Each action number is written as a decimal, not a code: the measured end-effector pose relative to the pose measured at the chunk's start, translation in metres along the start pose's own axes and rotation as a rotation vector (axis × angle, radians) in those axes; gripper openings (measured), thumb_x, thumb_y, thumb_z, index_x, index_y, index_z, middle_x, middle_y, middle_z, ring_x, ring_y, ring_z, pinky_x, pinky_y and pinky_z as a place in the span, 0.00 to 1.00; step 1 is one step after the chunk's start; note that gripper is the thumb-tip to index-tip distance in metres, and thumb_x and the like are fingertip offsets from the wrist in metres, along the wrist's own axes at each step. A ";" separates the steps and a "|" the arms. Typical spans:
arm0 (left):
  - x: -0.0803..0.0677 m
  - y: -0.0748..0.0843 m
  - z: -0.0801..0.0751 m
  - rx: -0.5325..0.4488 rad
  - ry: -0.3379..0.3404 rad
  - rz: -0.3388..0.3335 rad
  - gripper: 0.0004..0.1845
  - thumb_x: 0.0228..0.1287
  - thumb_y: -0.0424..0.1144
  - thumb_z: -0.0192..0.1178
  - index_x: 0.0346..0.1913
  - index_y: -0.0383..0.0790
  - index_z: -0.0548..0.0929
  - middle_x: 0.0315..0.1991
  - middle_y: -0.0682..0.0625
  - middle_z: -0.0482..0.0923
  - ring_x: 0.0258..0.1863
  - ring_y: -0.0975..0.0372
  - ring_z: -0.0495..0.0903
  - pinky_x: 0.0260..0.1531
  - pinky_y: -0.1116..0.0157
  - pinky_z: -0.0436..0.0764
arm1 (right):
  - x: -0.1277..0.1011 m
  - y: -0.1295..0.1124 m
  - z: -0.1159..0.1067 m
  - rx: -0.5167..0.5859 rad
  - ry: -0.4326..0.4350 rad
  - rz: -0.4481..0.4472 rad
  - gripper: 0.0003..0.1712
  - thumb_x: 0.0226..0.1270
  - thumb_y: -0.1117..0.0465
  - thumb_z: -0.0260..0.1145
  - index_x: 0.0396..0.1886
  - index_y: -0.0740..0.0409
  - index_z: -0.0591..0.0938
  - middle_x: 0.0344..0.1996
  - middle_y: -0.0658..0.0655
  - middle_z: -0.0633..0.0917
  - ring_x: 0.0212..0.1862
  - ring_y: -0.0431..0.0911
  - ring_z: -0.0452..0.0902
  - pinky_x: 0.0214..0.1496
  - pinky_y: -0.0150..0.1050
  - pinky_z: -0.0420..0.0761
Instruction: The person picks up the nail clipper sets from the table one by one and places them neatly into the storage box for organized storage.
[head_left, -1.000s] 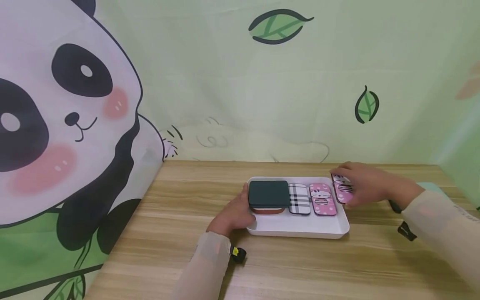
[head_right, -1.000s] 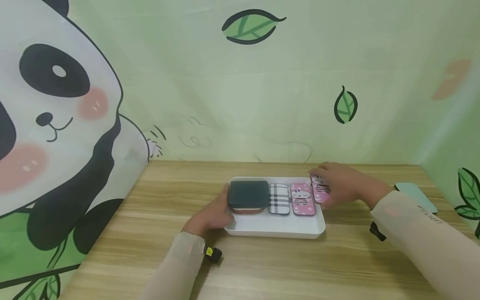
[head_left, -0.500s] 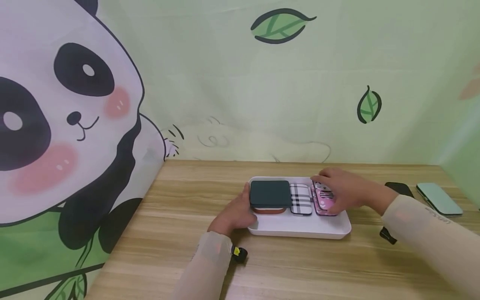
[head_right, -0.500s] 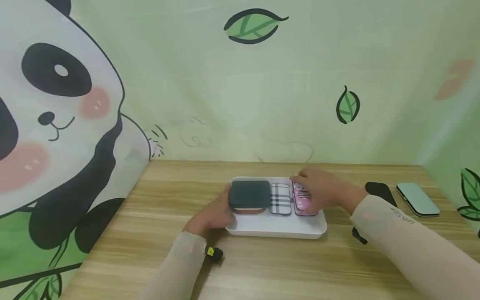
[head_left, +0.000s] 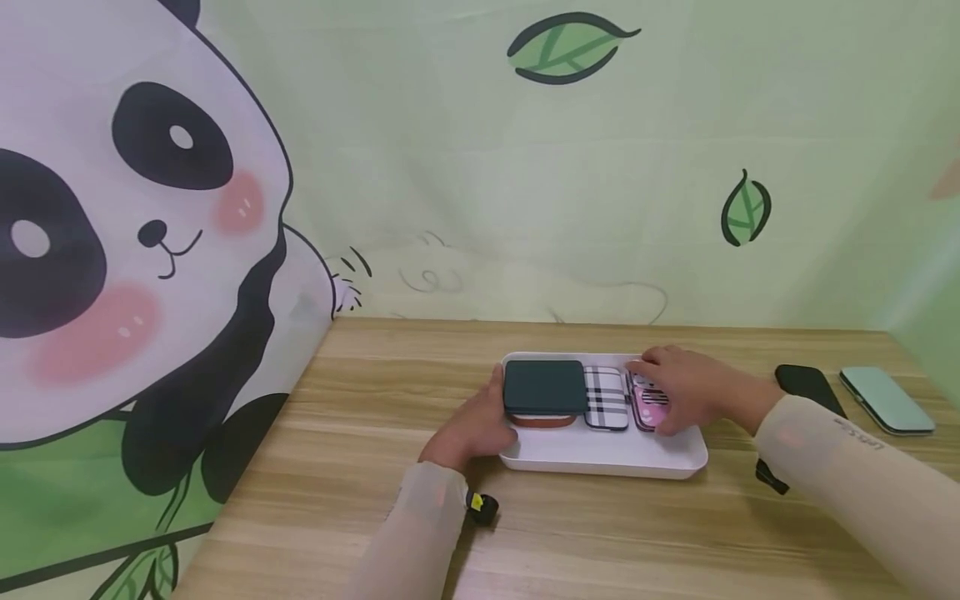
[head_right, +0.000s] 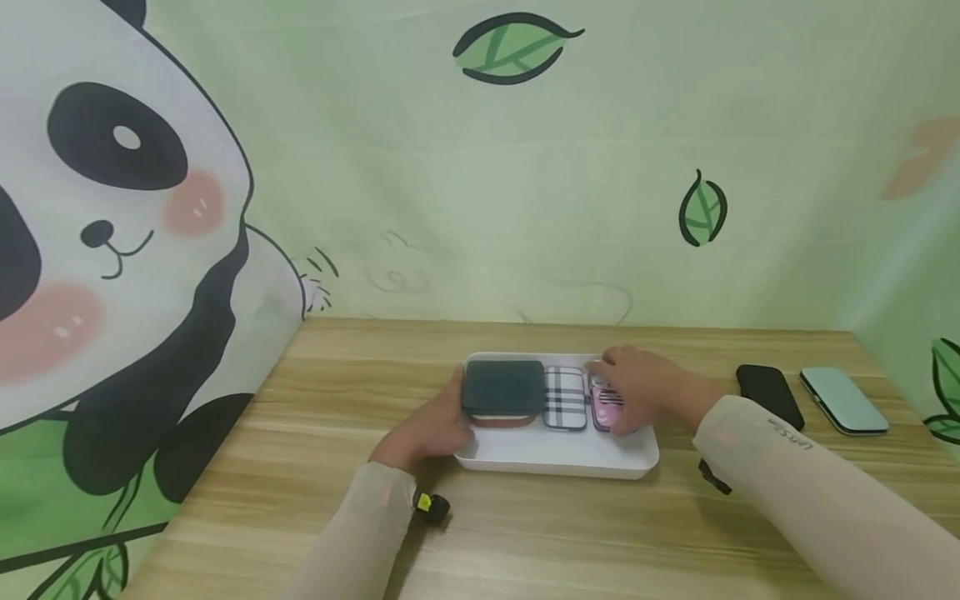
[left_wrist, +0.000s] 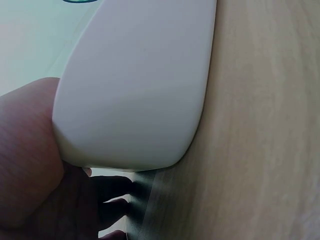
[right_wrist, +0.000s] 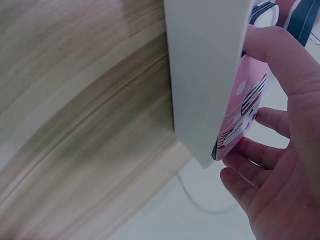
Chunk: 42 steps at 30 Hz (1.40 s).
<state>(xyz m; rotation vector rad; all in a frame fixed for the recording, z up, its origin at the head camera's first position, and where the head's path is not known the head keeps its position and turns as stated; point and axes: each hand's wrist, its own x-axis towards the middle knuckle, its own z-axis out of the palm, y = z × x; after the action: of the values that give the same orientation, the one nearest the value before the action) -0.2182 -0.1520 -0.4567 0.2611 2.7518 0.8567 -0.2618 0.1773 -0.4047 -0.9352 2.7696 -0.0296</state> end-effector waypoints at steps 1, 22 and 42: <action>0.000 0.000 0.000 -0.002 -0.001 -0.002 0.57 0.54 0.35 0.62 0.81 0.38 0.37 0.79 0.40 0.52 0.69 0.54 0.66 0.72 0.55 0.63 | 0.000 0.000 0.000 -0.001 0.000 -0.001 0.56 0.47 0.40 0.79 0.75 0.52 0.67 0.67 0.66 0.71 0.66 0.62 0.68 0.65 0.63 0.70; -0.002 0.003 -0.002 0.009 -0.005 0.000 0.57 0.54 0.35 0.62 0.81 0.37 0.37 0.79 0.39 0.53 0.68 0.52 0.67 0.72 0.55 0.63 | 0.002 0.004 0.007 -0.010 -0.011 -0.001 0.54 0.49 0.42 0.77 0.75 0.52 0.67 0.69 0.67 0.70 0.67 0.64 0.67 0.65 0.63 0.70; -0.002 0.004 -0.003 0.017 0.002 0.004 0.57 0.53 0.34 0.63 0.81 0.36 0.38 0.79 0.39 0.54 0.68 0.53 0.66 0.72 0.55 0.63 | 0.001 0.005 0.010 0.016 0.004 0.005 0.54 0.49 0.41 0.77 0.76 0.51 0.67 0.69 0.66 0.68 0.67 0.63 0.68 0.66 0.64 0.69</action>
<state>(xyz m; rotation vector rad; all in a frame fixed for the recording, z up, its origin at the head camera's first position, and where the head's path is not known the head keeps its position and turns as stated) -0.2172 -0.1513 -0.4516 0.2697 2.7625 0.8350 -0.2632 0.1813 -0.4146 -0.9253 2.7704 -0.0532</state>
